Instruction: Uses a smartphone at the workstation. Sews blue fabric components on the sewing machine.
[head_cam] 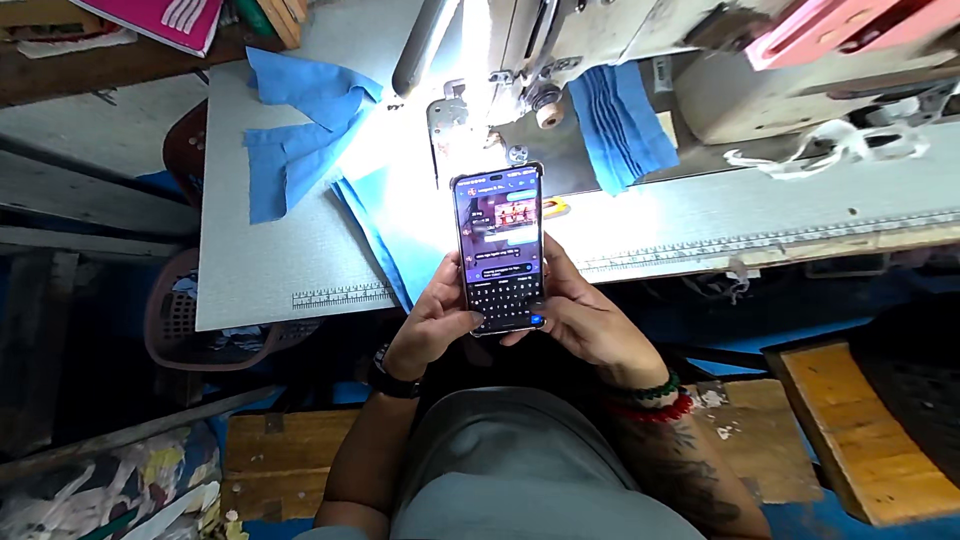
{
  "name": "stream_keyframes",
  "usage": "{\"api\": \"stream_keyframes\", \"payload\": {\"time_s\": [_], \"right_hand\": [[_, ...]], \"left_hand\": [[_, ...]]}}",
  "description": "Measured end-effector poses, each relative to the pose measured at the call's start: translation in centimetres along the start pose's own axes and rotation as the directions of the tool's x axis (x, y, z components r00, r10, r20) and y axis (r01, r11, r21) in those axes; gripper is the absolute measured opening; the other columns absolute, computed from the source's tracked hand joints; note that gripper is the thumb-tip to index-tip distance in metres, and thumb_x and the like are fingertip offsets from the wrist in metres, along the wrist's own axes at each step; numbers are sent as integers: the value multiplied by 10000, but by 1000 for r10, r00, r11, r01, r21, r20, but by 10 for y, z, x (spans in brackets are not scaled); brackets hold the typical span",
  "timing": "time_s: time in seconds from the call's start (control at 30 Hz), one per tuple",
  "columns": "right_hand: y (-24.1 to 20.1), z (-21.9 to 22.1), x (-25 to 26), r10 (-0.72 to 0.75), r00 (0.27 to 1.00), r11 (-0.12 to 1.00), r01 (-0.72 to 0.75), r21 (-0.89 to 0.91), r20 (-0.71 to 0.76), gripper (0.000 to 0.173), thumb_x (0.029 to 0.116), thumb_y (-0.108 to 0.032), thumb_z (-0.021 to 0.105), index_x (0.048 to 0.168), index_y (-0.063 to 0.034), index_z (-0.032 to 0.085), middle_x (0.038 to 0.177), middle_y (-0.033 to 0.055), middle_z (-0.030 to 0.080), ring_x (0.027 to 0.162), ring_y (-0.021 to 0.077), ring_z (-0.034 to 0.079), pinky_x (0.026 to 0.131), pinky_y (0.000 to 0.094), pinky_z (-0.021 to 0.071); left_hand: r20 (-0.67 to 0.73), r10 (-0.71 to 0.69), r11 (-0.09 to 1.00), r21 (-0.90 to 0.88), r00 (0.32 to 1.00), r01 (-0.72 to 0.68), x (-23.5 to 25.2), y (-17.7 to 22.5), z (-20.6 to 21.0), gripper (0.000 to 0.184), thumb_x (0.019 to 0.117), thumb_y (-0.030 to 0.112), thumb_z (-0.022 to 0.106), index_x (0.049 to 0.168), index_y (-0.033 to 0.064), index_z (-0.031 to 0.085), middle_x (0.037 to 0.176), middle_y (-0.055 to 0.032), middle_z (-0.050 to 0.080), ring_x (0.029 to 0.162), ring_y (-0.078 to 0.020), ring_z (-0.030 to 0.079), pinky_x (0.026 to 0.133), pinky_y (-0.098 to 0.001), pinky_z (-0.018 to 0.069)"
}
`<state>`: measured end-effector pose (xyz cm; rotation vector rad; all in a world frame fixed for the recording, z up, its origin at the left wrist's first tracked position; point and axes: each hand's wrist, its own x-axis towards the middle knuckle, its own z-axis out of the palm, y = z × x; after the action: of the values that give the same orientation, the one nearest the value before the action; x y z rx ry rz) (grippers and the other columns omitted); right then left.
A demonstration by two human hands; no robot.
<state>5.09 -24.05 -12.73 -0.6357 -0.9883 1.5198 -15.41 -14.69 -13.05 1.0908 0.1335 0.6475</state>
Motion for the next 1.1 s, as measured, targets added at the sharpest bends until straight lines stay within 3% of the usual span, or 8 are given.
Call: {"api": "stream_keyframes", "payload": {"time_s": [0.07,0.23,0.33,0.5,0.7,0.83,0.93,1.1], "right_hand": [[0,0,0,0,1000,1000,0,4,-2,664,1041,-37,386,1610,-312,184,1404,86,582,1108,250,707,783,403,662],[4,2,-1,-19,999,997,17,-75,-30,822,982,-27,610,1613,-313,168,1395,88,596,1097,257,711,790,379,662],[3,6,0,-19,998,992,10,-125,-68,864,950,70,567,1615,-298,156,1374,93,608,1067,250,722,748,363,667],[2,4,0,-12,1000,994,11,-110,-11,899,932,81,563,1616,-315,134,1433,81,566,1120,258,702,785,380,664],[5,1,-1,-19,1000,997,20,-80,12,917,950,-66,696,1622,-320,125,1425,91,564,1137,264,689,821,383,656],[3,-2,-2,-19,999,1000,20,-17,47,784,1007,-130,599,1624,-337,162,1465,73,541,1179,259,674,849,415,651],[0,-1,-1,0,1000,1000,1,-23,31,760,995,6,434,1623,-321,158,1442,89,560,1152,263,689,830,427,654],[2,-2,-2,-6,1000,999,7,-34,30,781,988,24,439,1628,-309,137,1446,95,555,1157,268,686,831,427,655]], "left_hand": [[1,1,1000,9,1000,-1,0,0,0,625,903,-66,480,1487,126,368,1317,-41,637,1160,-136,648,1011,-383,536],[-9,-3,1000,28,1000,3,0,1,2,645,895,-94,455,1499,110,356,1319,-53,634,1154,-143,650,1008,-391,540],[-7,0,1000,25,1000,0,0,0,1,634,895,-86,466,1490,106,358,1312,-48,637,1154,-139,650,1008,-387,539],[0,7,1000,7,1000,-7,-1,0,0,642,885,-78,477,1485,125,372,1305,-28,644,1151,-127,650,1006,-375,537],[7,12,1000,-12,1000,-12,-2,-1,-1,647,888,-71,484,1490,140,376,1320,-24,636,1159,-128,646,1006,-379,538],[5,10,1000,-23,1000,-10,-2,-1,-2,623,892,-55,489,1478,135,393,1312,-29,640,1151,-126,647,997,-374,541],[11,13,999,-42,1000,-12,-2,-1,-1,643,895,-61,488,1498,134,378,1327,-32,635,1161,-128,644,1007,-377,536],[14,15,999,-38,1000,-15,-1,-3,-1,649,894,-65,490,1501,136,374,1325,-26,635,1163,-123,641,1008,-374,535]]}}
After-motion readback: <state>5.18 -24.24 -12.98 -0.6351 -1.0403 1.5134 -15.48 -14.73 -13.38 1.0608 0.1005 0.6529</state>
